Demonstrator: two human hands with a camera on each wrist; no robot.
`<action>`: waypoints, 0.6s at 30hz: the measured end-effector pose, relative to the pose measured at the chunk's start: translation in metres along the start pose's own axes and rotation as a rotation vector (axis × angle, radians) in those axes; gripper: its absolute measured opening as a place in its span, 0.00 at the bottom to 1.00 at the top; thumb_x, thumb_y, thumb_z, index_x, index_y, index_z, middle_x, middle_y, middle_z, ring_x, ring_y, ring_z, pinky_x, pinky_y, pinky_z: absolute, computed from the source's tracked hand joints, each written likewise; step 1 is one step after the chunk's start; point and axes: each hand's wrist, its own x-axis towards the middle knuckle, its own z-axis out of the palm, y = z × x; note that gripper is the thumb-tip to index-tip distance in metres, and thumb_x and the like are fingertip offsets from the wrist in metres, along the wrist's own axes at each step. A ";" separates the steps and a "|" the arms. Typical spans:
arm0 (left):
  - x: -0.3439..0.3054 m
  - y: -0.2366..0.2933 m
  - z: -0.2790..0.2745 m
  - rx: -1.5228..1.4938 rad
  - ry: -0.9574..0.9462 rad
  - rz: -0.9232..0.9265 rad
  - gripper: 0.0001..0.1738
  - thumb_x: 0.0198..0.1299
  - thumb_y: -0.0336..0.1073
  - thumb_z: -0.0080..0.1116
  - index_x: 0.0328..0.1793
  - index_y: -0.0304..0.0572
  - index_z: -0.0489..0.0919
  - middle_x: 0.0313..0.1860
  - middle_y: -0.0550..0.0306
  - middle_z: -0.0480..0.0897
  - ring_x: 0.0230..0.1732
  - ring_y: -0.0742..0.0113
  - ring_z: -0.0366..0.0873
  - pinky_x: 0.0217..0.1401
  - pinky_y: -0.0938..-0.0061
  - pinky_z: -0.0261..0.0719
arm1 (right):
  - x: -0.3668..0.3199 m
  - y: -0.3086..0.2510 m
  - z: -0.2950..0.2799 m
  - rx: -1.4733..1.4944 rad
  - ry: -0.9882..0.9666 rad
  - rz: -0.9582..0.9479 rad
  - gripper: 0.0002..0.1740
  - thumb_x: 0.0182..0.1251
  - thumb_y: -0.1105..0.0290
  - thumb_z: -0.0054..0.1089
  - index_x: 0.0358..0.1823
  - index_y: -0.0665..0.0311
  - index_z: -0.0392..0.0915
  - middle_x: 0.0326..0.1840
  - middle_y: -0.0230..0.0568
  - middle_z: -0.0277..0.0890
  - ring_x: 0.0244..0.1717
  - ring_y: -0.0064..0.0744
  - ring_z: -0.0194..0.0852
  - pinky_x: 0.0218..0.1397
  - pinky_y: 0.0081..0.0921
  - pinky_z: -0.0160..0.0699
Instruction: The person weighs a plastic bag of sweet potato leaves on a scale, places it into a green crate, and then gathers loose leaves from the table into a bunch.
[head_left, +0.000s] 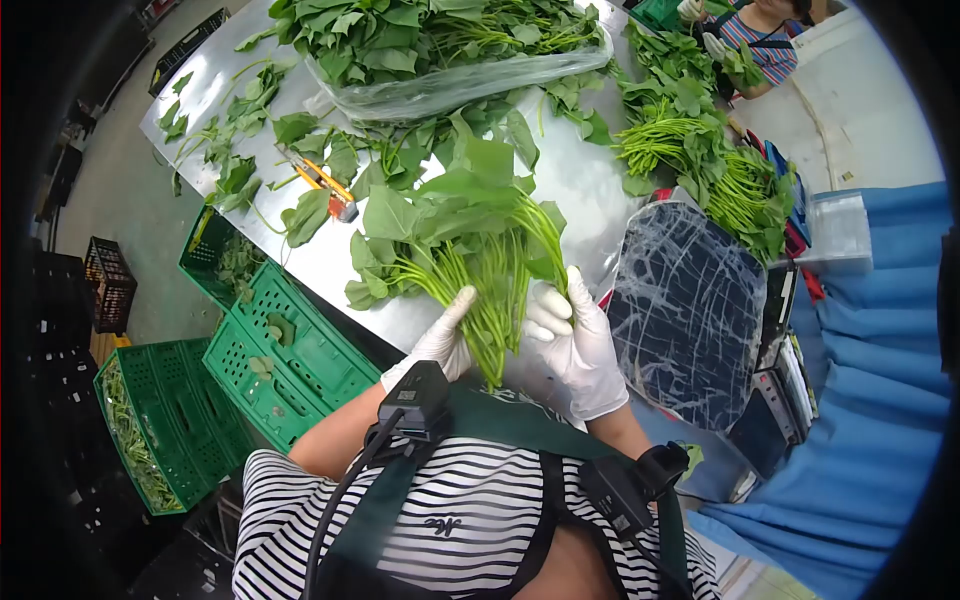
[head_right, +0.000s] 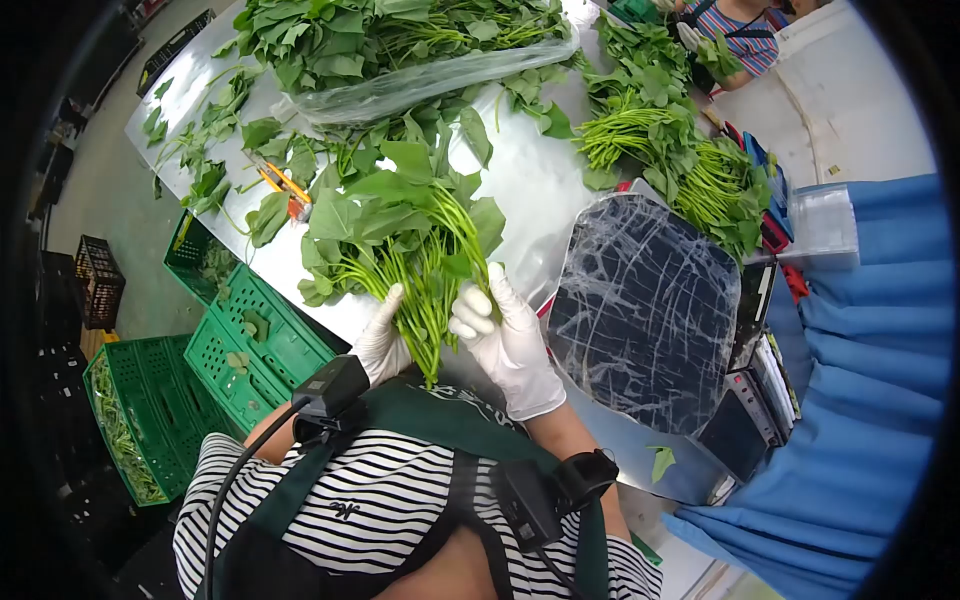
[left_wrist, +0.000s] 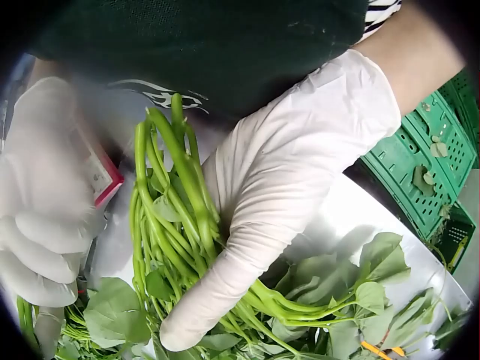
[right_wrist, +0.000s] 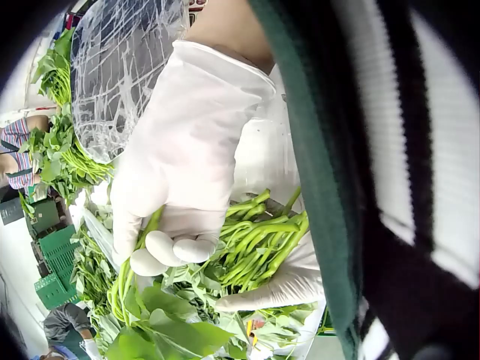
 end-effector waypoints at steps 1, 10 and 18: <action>0.000 -0.001 -0.001 -0.003 0.012 -0.001 0.31 0.63 0.50 0.52 0.65 0.41 0.62 0.59 0.51 0.71 0.58 0.62 0.71 0.62 0.65 0.70 | -0.001 0.000 0.002 0.017 0.008 0.005 0.15 0.72 0.57 0.42 0.46 0.62 0.68 0.22 0.25 0.57 0.20 0.15 0.50 0.28 0.15 0.55; 0.001 -0.004 -0.005 -0.022 0.067 -0.015 0.28 0.63 0.45 0.54 0.65 0.40 0.63 0.58 0.53 0.72 0.57 0.63 0.72 0.60 0.64 0.71 | -0.009 0.007 0.020 -0.387 0.127 -0.208 0.15 0.71 0.59 0.47 0.41 0.65 0.73 0.24 0.29 0.67 0.22 0.18 0.59 0.30 0.16 0.62; -0.009 0.000 -0.026 0.878 0.161 -0.005 0.26 0.57 0.45 0.60 0.56 0.36 0.74 0.46 0.56 0.79 0.49 0.70 0.74 0.53 0.73 0.70 | -0.019 0.010 0.026 -1.058 0.220 -0.373 0.11 0.70 0.65 0.50 0.44 0.66 0.72 0.26 0.29 0.70 0.26 0.15 0.63 0.30 0.12 0.63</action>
